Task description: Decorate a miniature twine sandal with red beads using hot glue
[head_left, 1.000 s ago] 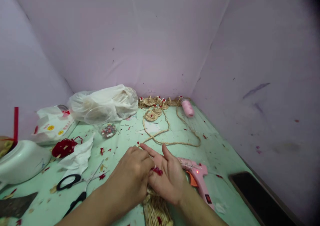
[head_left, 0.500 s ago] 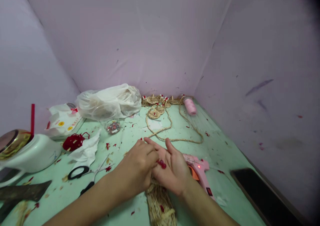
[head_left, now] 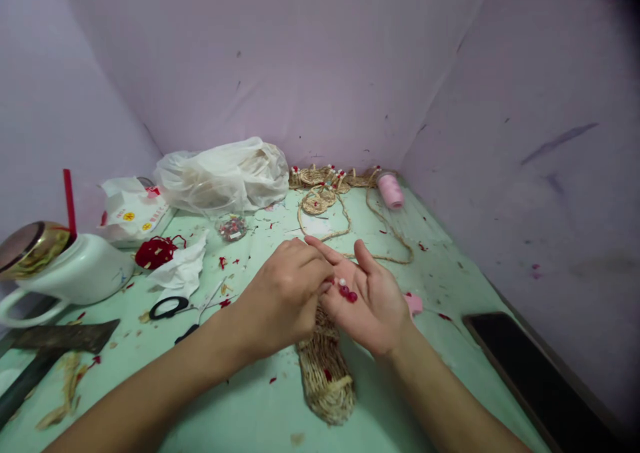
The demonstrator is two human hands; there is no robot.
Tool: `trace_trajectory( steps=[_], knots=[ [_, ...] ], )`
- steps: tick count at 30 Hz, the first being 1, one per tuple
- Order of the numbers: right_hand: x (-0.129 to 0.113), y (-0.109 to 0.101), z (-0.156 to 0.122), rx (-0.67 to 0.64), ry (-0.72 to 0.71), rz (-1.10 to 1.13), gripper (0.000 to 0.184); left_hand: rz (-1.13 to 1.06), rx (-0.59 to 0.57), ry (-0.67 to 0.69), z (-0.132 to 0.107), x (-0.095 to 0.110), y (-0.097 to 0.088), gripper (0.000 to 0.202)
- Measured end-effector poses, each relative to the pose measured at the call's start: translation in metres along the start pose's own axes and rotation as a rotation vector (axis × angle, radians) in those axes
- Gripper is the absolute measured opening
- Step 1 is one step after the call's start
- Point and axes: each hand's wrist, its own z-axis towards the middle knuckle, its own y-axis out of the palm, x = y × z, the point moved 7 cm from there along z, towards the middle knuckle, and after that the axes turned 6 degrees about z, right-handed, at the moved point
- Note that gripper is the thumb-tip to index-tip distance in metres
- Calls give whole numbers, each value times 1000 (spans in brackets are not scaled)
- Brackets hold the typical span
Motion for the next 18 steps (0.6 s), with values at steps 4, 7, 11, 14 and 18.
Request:
trace_trajectory(
  steps=[4, 7, 11, 14, 18],
  knots=[
    [3, -5, 2, 18, 23, 33, 51, 14, -36, -12, 0, -1, 2, 18],
    [5, -7, 3, 31, 32, 64, 50, 23, -68, -21, -1, -2, 5, 19],
    [8, -11, 4, 62, 29, 85, 51, 46, -133, -28, -1, -3, 10, 19],
    [14, -13, 5, 90, 39, 102, 50, 87, -227, -37, -6, -3, 15, 18],
    [25, -16, 6, 112, 71, 122, 51, 103, -349, -78, -16, -5, 22, 20]
  ],
)
